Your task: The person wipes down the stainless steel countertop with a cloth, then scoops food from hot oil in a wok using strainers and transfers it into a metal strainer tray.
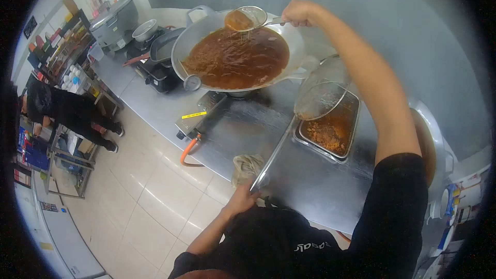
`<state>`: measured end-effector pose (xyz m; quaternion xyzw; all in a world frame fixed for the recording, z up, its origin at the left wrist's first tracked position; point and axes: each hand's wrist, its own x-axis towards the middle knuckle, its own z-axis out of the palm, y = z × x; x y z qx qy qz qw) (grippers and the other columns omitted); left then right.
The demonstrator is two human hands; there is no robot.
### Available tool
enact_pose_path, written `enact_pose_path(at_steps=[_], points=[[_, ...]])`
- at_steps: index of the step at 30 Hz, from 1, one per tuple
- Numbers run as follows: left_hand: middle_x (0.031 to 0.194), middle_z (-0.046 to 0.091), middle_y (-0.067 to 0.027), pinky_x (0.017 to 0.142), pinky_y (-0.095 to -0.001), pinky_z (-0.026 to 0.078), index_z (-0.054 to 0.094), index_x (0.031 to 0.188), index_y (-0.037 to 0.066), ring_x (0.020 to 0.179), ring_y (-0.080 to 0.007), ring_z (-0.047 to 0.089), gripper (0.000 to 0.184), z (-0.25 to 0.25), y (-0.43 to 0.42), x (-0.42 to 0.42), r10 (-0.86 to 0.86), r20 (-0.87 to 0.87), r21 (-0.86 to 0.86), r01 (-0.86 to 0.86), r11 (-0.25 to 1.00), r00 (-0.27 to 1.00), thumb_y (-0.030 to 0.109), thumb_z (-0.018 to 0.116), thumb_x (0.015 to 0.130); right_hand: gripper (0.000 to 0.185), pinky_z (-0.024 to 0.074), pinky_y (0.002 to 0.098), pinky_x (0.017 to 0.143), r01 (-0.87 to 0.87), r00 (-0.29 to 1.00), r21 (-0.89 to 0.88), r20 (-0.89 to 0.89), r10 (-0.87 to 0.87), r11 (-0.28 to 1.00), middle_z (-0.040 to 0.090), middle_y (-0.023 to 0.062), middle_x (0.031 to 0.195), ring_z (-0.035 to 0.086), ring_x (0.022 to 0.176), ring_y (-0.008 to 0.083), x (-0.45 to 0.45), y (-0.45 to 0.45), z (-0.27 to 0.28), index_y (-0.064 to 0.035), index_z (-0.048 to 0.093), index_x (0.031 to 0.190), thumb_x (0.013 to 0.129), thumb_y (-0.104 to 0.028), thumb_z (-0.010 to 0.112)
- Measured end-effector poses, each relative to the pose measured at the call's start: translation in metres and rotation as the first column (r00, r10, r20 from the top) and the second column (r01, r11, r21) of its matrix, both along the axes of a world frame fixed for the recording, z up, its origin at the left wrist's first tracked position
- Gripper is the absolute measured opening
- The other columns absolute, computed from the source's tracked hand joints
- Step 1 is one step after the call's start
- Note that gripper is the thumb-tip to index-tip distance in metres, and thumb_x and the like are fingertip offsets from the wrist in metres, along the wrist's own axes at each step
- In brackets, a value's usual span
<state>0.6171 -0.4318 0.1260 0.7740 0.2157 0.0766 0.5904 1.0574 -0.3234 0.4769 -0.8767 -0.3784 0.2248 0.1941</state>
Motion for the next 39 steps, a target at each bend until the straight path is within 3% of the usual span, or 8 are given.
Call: enact_pose_path(at_steps=[3, 11, 12, 15, 20, 24, 30, 39], points=[[0.099, 0.064, -0.0281, 0.08, -0.0469, 0.049, 0.054, 0.117, 0.0, 0.097, -0.0464, 0.063, 0.036, 0.008, -0.012, -0.015, 0.001, 0.081, 0.046, -0.005, 0.999, 0.997, 0.01, 0.069, 0.086, 0.029, 0.0228, 0.0298, 0.044, 0.042, 0.999, -0.026, 0.036, -0.041, 0.999, 0.043, -0.0025, 0.06, 0.029, 0.046, 0.0085, 0.01, -0.027, 0.008, -0.0135, 0.074, 0.107, 0.086, -0.016, 0.055], [0.098, 0.065, -0.0209, 0.081, -0.039, 0.051, 0.054, 0.124, 0.001, 0.086, -0.0302, 0.065, 0.042, 0.063, -0.035, -0.066, 0.011, -0.221, -0.057, -0.024, 0.998, 0.975, 0.006, 0.069, 0.085, 0.026, 0.0216, 0.0275, 0.043, 0.09, 0.996, 0.041, -0.032, -0.089, 0.995, 0.045, -0.004, 0.06, 0.027, 0.045, 0.0067, 0.04, -0.101, 0.001, -0.0129, 0.073, 0.106, 0.088, -0.016, 0.054], [0.088, 0.064, -0.014, 0.071, -0.0345, 0.05, 0.055, 0.119, 0.001, 0.077, -0.0202, 0.062, 0.037, 0.065, -0.04, -0.072, 0.037, -0.211, -0.065, -0.052, 0.997, 0.977, 0.005, 0.069, 0.085, 0.028, 0.0215, 0.028, 0.044, 0.088, 0.995, 0.062, -0.047, -0.085, 0.994, 0.045, -0.0034, 0.061, 0.027, 0.045, 0.0071, 0.043, -0.115, 0.0, -0.012, 0.073, 0.107, 0.087, -0.015, 0.054], [0.078, 0.057, -0.0043, 0.061, -0.0304, 0.046, 0.056, 0.114, 0.001, 0.072, -0.0118, 0.055, 0.031, 0.06, -0.05, -0.099, 0.067, -0.315, -0.152, -0.121, 0.981, 0.947, 0.004, 0.07, 0.086, 0.022, 0.0199, 0.025, 0.042, 0.087, 0.992, 0.047, -0.096, -0.083, 0.995, 0.044, -0.0065, 0.059, 0.027, 0.045, 0.0046, 0.044, -0.162, 0.009, -0.0148, 0.071, 0.108, 0.096, -0.025, 0.056], [0.059, 0.044, 0.0048, 0.039, -0.0234, 0.026, 0.047, 0.09, 0.008, 0.044, -0.0034, 0.036, 0.021, 0.066, -0.066, -0.123, 0.162, -0.323, -0.267, -0.254, 0.93, 0.933, 0.002, 0.067, 0.087, 0.025, 0.0227, 0.0254, 0.044, 0.211, 0.977, 0.117, -0.045, -0.207, 0.971, 0.044, -0.0064, 0.06, 0.031, 0.048, 0.005, 0.038, -0.27, 0.002, -0.0137, 0.071, 0.11, 0.098, -0.03, 0.056], [0.059, 0.045, 0.0045, 0.038, -0.0236, 0.029, 0.046, 0.091, 0.008, 0.044, -0.0034, 0.04, 0.021, 0.074, -0.072, -0.128, 0.173, -0.381, -0.281, -0.292, 0.914, 0.908, 0.0, 0.065, 0.088, 0.028, 0.0347, 0.0265, 0.051, 0.086, 0.977, 0.267, 0.164, -0.133, 0.96, 0.053, -0.0033, 0.066, 0.043, 0.056, 0.0078, 0.065, -0.35, -0.052, -0.0092, 0.072, 0.107, 0.098, -0.031, 0.057], [0.06, 0.043, 0.0049, 0.042, -0.0232, 0.029, 0.045, 0.089, 0.008, 0.048, -0.0024, 0.038, 0.021, 0.062, -0.073, -0.126, 0.217, -0.338, -0.197, -0.295, 0.935, 0.916, -0.001, 0.065, 0.088, 0.024, 0.0531, 0.0423, 0.075, 0.115, 0.85, 0.017, 0.516, -0.107, 0.993, 0.072, 0.0175, 0.088, 0.069, 0.082, 0.0313, -0.003, -0.42, -0.094, -0.0054, 0.072, 0.107, 0.091, -0.019, 0.06], [0.064, 0.044, 0.0032, 0.049, -0.024, 0.033, 0.05, 0.095, 0.003, 0.056, -0.0048, 0.04, 0.017, 0.056, -0.072, -0.1, 0.211, -0.257, -0.039, -0.229, 0.973, 0.943, -0.001, 0.065, 0.088, 0.017, 0.0547, 0.0421, 0.062, 0.139, 0.663, -0.413, 0.714, 0.225, 0.9, 0.07, 0.0122, 0.079, 0.071, 0.072, 0.0286, -0.092, -0.431, -0.16, -0.0106, 0.072, 0.098, 0.087, -0.011, 0.059]])
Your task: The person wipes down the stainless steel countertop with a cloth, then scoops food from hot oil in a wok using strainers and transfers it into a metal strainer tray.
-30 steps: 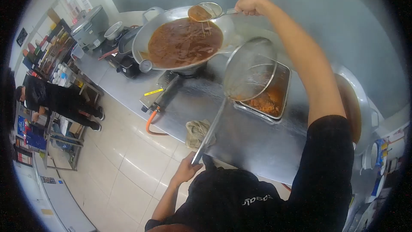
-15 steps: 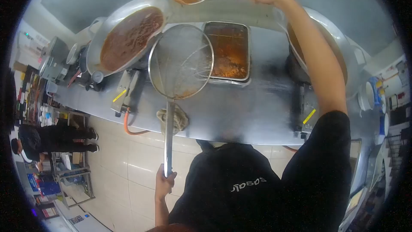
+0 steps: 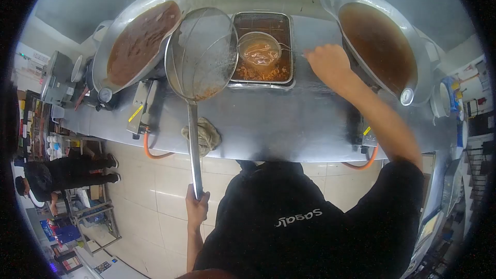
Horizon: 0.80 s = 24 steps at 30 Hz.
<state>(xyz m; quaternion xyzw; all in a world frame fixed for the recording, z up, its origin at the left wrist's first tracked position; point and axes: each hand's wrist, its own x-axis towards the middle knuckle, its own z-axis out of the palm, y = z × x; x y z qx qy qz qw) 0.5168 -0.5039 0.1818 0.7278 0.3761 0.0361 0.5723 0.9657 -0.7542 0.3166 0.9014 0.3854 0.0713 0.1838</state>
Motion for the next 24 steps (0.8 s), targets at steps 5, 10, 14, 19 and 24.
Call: enact_pose_path(at_steps=[5, 10, 14, 19, 24], points=[[0.067, 0.049, -0.0033, 0.051, -0.0265, 0.037, 0.052, 0.104, -0.002, 0.058, -0.0082, 0.045, 0.021, 0.0, -0.008, 0.03, -0.067, 0.02, 0.165, 0.063, 0.984, 0.998, -0.001, 0.065, 0.088, 0.031, 0.0551, 0.0379, 0.058, -0.002, 0.995, 0.076, 0.095, -0.006, 0.997, 0.068, 0.0104, 0.083, 0.07, 0.071, 0.0252, -0.009, -0.021, -0.029, -0.0118, 0.067, 0.115, 0.085, -0.01, 0.058], [0.069, 0.053, -0.0082, 0.052, -0.0286, 0.04, 0.051, 0.106, -0.002, 0.059, -0.0108, 0.049, 0.022, -0.01, -0.002, 0.068, -0.09, 0.097, 0.237, 0.064, 0.969, 0.991, -0.001, 0.065, 0.089, 0.048, 0.0563, 0.0378, 0.058, 0.035, 0.991, 0.179, 0.119, -0.058, 0.983, 0.062, 0.0092, 0.084, 0.068, 0.07, 0.0242, -0.032, -0.037, -0.037, -0.0155, 0.061, 0.131, 0.083, -0.008, 0.059], [0.073, 0.056, -0.0147, 0.059, -0.0366, 0.045, 0.051, 0.106, -0.001, 0.059, -0.0262, 0.053, 0.023, -0.023, 0.021, 0.111, -0.176, 0.178, 0.387, 0.095, 0.917, 0.968, -0.001, 0.064, 0.087, 0.057, 0.0568, 0.0395, 0.06, 0.125, 0.986, 0.265, 0.069, -0.149, 0.956, 0.058, 0.0097, 0.084, 0.067, 0.071, 0.0261, -0.037, -0.051, -0.069, -0.0198, 0.058, 0.136, 0.082, -0.003, 0.059], [0.073, 0.056, -0.0154, 0.063, -0.0411, 0.046, 0.052, 0.105, 0.001, 0.063, -0.0305, 0.057, 0.023, -0.024, 0.056, 0.168, -0.245, 0.166, 0.443, 0.15, 0.884, 0.955, 0.003, 0.063, 0.086, 0.064, 0.0565, 0.0408, 0.062, 0.207, 0.974, 0.407, -0.002, -0.226, 0.89, 0.057, 0.0119, 0.086, 0.066, 0.074, 0.0303, -0.047, -0.051, -0.097, -0.0234, 0.056, 0.139, 0.08, 0.002, 0.058], [0.069, 0.055, -0.0123, 0.061, -0.0393, 0.045, 0.054, 0.106, 0.002, 0.062, -0.0257, 0.055, 0.024, -0.029, 0.08, 0.211, -0.267, 0.021, 0.462, 0.227, 0.857, 0.963, 0.004, 0.064, 0.084, 0.067, 0.0556, 0.0434, 0.064, 0.32, 0.945, 0.522, -0.113, -0.308, 0.791, 0.058, 0.0129, 0.088, 0.066, 0.074, 0.033, -0.06, -0.048, -0.115, -0.0239, 0.056, 0.14, 0.078, 0.003, 0.059]])
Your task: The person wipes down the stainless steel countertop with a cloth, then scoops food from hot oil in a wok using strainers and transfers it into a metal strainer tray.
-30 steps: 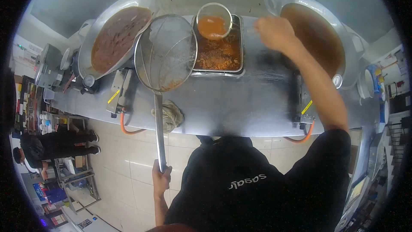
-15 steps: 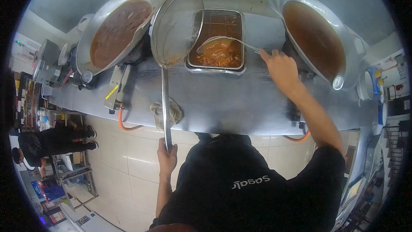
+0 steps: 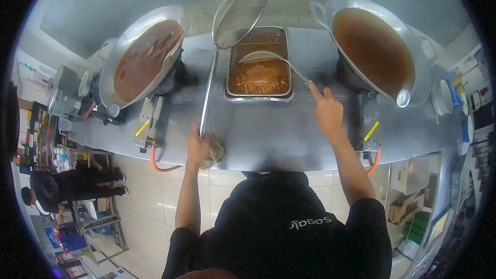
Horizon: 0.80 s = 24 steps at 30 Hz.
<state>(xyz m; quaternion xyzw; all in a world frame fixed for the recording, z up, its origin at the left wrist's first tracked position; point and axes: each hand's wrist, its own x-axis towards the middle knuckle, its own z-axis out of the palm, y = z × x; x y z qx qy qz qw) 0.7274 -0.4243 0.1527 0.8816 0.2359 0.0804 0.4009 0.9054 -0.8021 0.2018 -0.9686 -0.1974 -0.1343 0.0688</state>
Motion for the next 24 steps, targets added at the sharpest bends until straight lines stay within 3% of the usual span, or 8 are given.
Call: enact_pose_path(at_steps=[3, 6, 8, 12, 15, 19, 22, 24], points=[[0.067, 0.054, -0.0079, 0.058, -0.0369, 0.043, 0.055, 0.103, 0.002, 0.059, -0.0203, 0.051, 0.023, -0.02, 0.024, 0.027, -0.068, 0.076, -0.108, 0.076, 0.991, 0.995, 0.005, 0.068, 0.083, 0.068, 0.0553, 0.0452, 0.065, 0.038, 0.999, 0.067, -0.035, -0.035, 0.997, 0.059, 0.0135, 0.09, 0.066, 0.074, 0.0341, -0.006, 0.001, -0.014, -0.0236, 0.056, 0.14, 0.077, 0.004, 0.059], [0.067, 0.055, -0.004, 0.056, -0.0328, 0.041, 0.056, 0.1, 0.002, 0.058, -0.0155, 0.049, 0.023, -0.033, 0.043, 0.053, -0.152, 0.178, -0.068, 0.167, 0.984, 0.972, 0.008, 0.072, 0.083, 0.069, 0.0554, 0.0466, 0.066, 0.069, 0.994, 0.118, -0.093, -0.058, 0.991, 0.06, 0.0146, 0.091, 0.067, 0.075, 0.0352, -0.012, 0.003, -0.026, -0.0234, 0.056, 0.139, 0.077, 0.005, 0.058], [0.067, 0.055, -0.0024, 0.053, -0.0313, 0.041, 0.057, 0.1, 0.002, 0.056, -0.0138, 0.049, 0.024, -0.052, 0.055, 0.071, -0.17, 0.115, -0.195, 0.19, 0.962, 0.979, 0.01, 0.073, 0.084, 0.069, 0.0555, 0.047, 0.067, 0.08, 0.99, 0.14, -0.126, -0.062, 0.987, 0.06, 0.0155, 0.092, 0.067, 0.076, 0.0358, -0.018, 0.006, -0.036, -0.0236, 0.056, 0.139, 0.077, 0.005, 0.057], [0.064, 0.054, -0.0018, 0.046, -0.0297, 0.042, 0.057, 0.101, 0.003, 0.049, -0.0114, 0.051, 0.022, -0.045, 0.07, 0.103, -0.235, -0.069, -0.498, 0.171, 0.85, 0.97, 0.012, 0.072, 0.087, 0.069, 0.0558, 0.0474, 0.068, 0.08, 0.987, 0.17, -0.148, -0.055, 0.982, 0.061, 0.0167, 0.093, 0.068, 0.078, 0.0364, -0.03, 0.009, -0.046, -0.0249, 0.057, 0.139, 0.077, 0.006, 0.057], [0.062, 0.053, -0.0014, 0.042, -0.0312, 0.043, 0.056, 0.103, 0.003, 0.045, -0.0117, 0.051, 0.022, -0.057, 0.091, 0.123, -0.304, -0.125, -0.516, 0.199, 0.833, 0.945, 0.013, 0.07, 0.089, 0.068, 0.0559, 0.0475, 0.07, 0.101, 0.982, 0.167, -0.177, -0.071, 0.981, 0.061, 0.0171, 0.093, 0.068, 0.078, 0.037, -0.037, 0.008, -0.049, -0.0254, 0.057, 0.139, 0.078, 0.005, 0.057], [0.064, 0.053, -0.0026, 0.044, -0.0316, 0.045, 0.056, 0.109, 0.002, 0.047, -0.0129, 0.052, 0.027, -0.062, 0.106, 0.137, -0.272, -0.236, -0.403, 0.161, 0.901, 0.933, 0.017, 0.069, 0.091, 0.064, 0.0555, 0.0473, 0.069, 0.139, 0.976, 0.149, -0.189, -0.11, 0.979, 0.062, 0.0168, 0.094, 0.068, 0.078, 0.037, -0.041, 0.006, -0.052, -0.026, 0.057, 0.138, 0.08, 0.003, 0.056], [0.069, 0.056, -0.0044, 0.044, -0.0308, 0.045, 0.057, 0.116, 0.003, 0.05, -0.0137, 0.055, 0.034, -0.067, 0.111, 0.144, -0.27, -0.201, -0.347, 0.189, 0.918, 0.942, 0.021, 0.07, 0.09, 0.063, 0.0547, 0.0479, 0.067, 0.157, 0.978, 0.127, -0.155, -0.136, 0.979, 0.061, 0.0158, 0.092, 0.067, 0.077, 0.0368, -0.044, 0.011, -0.053, -0.0268, 0.057, 0.138, 0.082, 0.001, 0.056], [0.084, 0.065, -0.0119, 0.062, -0.0382, 0.053, 0.056, 0.123, 0.004, 0.07, -0.0251, 0.065, 0.044, -0.078, 0.117, 0.146, -0.271, -0.207, -0.154, 0.242, 0.958, 0.94, 0.025, 0.07, 0.088, 0.063, 0.0541, 0.0483, 0.067, 0.18, 0.971, 0.115, -0.179, -0.158, 0.977, 0.061, 0.0152, 0.091, 0.066, 0.076, 0.0365, -0.046, 0.015, -0.053, -0.0278, 0.056, 0.139, 0.083, 0.001, 0.056]])
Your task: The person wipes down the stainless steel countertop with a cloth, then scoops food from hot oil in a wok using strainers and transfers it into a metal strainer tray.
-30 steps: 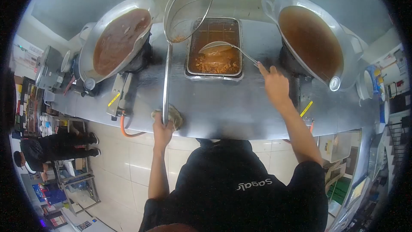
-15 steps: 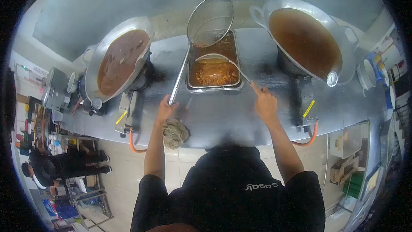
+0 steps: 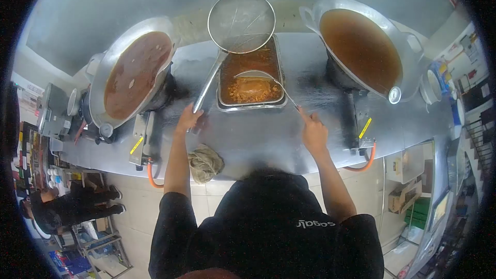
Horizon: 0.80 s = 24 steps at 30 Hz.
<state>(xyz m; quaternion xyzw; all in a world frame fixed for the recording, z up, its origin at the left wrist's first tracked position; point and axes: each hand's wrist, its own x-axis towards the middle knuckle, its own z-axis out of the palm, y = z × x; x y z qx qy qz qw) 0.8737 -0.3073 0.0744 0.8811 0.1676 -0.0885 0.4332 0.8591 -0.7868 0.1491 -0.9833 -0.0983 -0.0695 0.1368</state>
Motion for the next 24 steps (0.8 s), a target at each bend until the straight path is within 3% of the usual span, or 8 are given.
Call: enact_pose_path(at_steps=[2, 5, 9, 15, 18, 24], points=[[0.095, 0.069, -0.0161, 0.076, -0.0438, 0.054, 0.054, 0.126, 0.005, 0.084, -0.0329, 0.069, 0.047, -0.028, 0.015, 0.003, -0.053, 0.099, 0.135, 0.039, 0.99, 0.994, 0.028, 0.069, 0.087, 0.062, 0.0537, 0.0487, 0.066, 0.006, 1.0, 0.009, -0.013, -0.006, 1.0, 0.06, 0.0148, 0.09, 0.066, 0.076, 0.0363, -0.002, 0.002, -0.002, -0.0285, 0.055, 0.14, 0.085, 0.001, 0.055], [0.11, 0.069, -0.0197, 0.091, -0.0502, 0.049, 0.053, 0.129, 0.008, 0.104, -0.0408, 0.065, 0.051, -0.01, 0.008, -0.003, -0.006, 0.155, 0.37, -0.053, 0.927, 0.988, 0.031, 0.069, 0.087, 0.062, 0.0533, 0.0492, 0.067, -0.003, 1.0, 0.029, -0.01, 0.004, 1.0, 0.06, 0.0146, 0.09, 0.066, 0.076, 0.0363, -0.004, 0.003, -0.006, -0.029, 0.054, 0.141, 0.086, 0.0, 0.055], [0.115, 0.068, -0.0185, 0.091, -0.0525, 0.049, 0.052, 0.131, 0.012, 0.109, -0.0406, 0.063, 0.051, 0.021, -0.001, -0.006, 0.04, 0.097, 0.454, -0.08, 0.888, 0.994, 0.035, 0.068, 0.088, 0.061, 0.053, 0.0492, 0.067, -0.006, 1.0, 0.028, -0.001, 0.006, 1.0, 0.059, 0.0148, 0.09, 0.065, 0.076, 0.0371, -0.003, 0.007, -0.008, -0.0291, 0.054, 0.141, 0.087, 0.0, 0.054], [0.115, 0.069, -0.0177, 0.089, -0.052, 0.05, 0.053, 0.13, 0.013, 0.108, -0.0381, 0.064, 0.05, 0.036, -0.005, -0.005, 0.014, 0.152, 0.509, -0.09, 0.856, 0.988, 0.037, 0.068, 0.088, 0.059, 0.0526, 0.049, 0.068, 0.007, 1.0, 0.052, -0.03, -0.005, 0.999, 0.06, 0.0155, 0.09, 0.065, 0.077, 0.0379, -0.002, 0.011, -0.005, -0.0278, 0.055, 0.141, 0.089, 0.0, 0.054], [0.113, 0.069, -0.0175, 0.088, -0.0512, 0.051, 0.053, 0.13, 0.012, 0.107, -0.0383, 0.064, 0.051, 0.035, -0.006, -0.004, 0.034, 0.093, 0.509, -0.077, 0.857, 0.995, 0.037, 0.07, 0.088, 0.058, 0.0524, 0.0489, 0.068, 0.008, 1.0, 0.07, -0.02, -0.007, 0.998, 0.061, 0.0157, 0.089, 0.065, 0.077, 0.0379, 0.0, 0.014, -0.005, -0.0272, 0.055, 0.14, 0.089, 0.0, 0.054], [0.115, 0.064, -0.0138, 0.091, -0.0501, 0.05, 0.052, 0.131, 0.013, 0.11, -0.0351, 0.061, 0.054, 0.031, -0.012, -0.01, -0.015, 0.228, 0.626, -0.135, 0.768, 0.973, 0.032, 0.073, 0.085, 0.057, 0.0516, 0.0502, 0.071, 0.011, 1.0, 0.109, 0.009, -0.012, 0.994, 0.061, 0.017, 0.088, 0.065, 0.079, 0.0388, 0.0, 0.016, 0.009, -0.0267, 0.057, 0.14, 0.09, 0.0, 0.053]])
